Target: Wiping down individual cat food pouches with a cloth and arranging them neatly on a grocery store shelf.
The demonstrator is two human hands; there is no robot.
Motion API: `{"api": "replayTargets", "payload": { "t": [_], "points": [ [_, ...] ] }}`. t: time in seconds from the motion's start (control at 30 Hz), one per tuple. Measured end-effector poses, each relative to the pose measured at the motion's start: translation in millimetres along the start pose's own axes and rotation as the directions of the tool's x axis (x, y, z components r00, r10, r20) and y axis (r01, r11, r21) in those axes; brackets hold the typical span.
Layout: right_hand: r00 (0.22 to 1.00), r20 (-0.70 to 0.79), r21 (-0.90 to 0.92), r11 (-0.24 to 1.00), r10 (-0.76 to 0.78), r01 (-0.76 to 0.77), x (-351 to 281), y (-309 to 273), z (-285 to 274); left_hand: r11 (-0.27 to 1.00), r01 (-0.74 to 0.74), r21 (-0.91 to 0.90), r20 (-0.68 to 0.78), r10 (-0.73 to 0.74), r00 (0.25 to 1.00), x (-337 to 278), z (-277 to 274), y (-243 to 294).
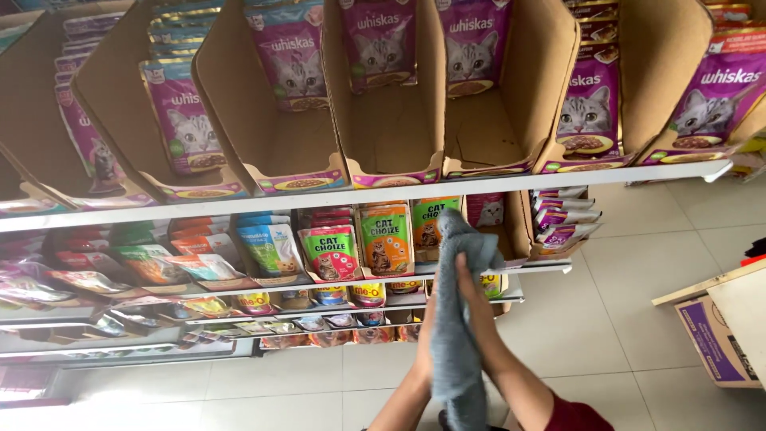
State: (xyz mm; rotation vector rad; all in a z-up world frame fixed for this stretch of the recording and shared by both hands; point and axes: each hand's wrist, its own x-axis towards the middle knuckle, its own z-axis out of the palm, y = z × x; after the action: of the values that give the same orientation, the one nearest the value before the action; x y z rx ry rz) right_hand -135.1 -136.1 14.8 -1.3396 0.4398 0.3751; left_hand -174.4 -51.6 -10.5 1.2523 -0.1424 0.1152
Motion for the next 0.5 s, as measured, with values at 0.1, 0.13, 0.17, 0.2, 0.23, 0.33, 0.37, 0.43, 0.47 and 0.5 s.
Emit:
{"api": "replayTargets", "payload": {
  "t": [0.1, 0.13, 0.17, 0.2, 0.23, 0.33, 0.37, 0.43, 0.47, 0.5],
  "points": [
    [1.000, 0.029, -0.090, 0.996, 0.007, -0.004, -7, 45, -1, 0.823, 0.166, -0.544, -0.006, -0.201, 0.980, 2, -42, -103],
    [1.000, 0.031, -0.093, 0.996, 0.007, -0.004, -15, 50, 3, 0.822, 0.163, -0.545, -0.008, -0.200, 0.980, 12, -43, -89],
    [0.977, 0.138, -0.122, 0.976, -0.164, 0.181, -23, 56, 7, 0.710, 0.155, -0.687, 0.007, -0.207, 0.978, 21, -43, -76],
    [0.915, 0.251, -0.129, 0.926, -0.316, 0.355, -33, 64, 11, 0.574, 0.147, -0.806, 0.024, -0.216, 0.976, 27, -44, -64],
    [0.916, 0.251, -0.130, 0.927, -0.312, 0.351, -26, 63, 10, 0.573, 0.146, -0.806, 0.021, -0.219, 0.975, 26, -45, -57],
    [0.841, 0.315, -0.194, 0.838, -0.440, 0.511, 1, 56, 7, 0.990, -0.055, -0.134, -0.145, 0.035, 0.989, 18, -46, -41],
    [0.890, 0.272, -0.193, 0.885, -0.366, 0.423, 15, 48, 5, 0.992, 0.010, -0.124, -0.114, -0.024, 0.993, 11, -44, -41],
    [0.928, 0.227, -0.188, 0.922, -0.296, 0.340, 35, 19, 5, 0.991, 0.067, -0.113, -0.077, -0.076, 0.994, 11, -26, 0],
    [0.971, 0.111, -0.145, 0.963, -0.213, 0.228, 37, 3, 6, 0.986, 0.023, -0.168, -0.003, -0.024, 1.000, 10, -12, 41],
    [0.993, -0.001, -0.090, 0.989, -0.117, 0.117, 38, -12, 8, 0.974, -0.016, -0.225, 0.068, 0.032, 0.997, 9, 3, 82]
  ]
}}
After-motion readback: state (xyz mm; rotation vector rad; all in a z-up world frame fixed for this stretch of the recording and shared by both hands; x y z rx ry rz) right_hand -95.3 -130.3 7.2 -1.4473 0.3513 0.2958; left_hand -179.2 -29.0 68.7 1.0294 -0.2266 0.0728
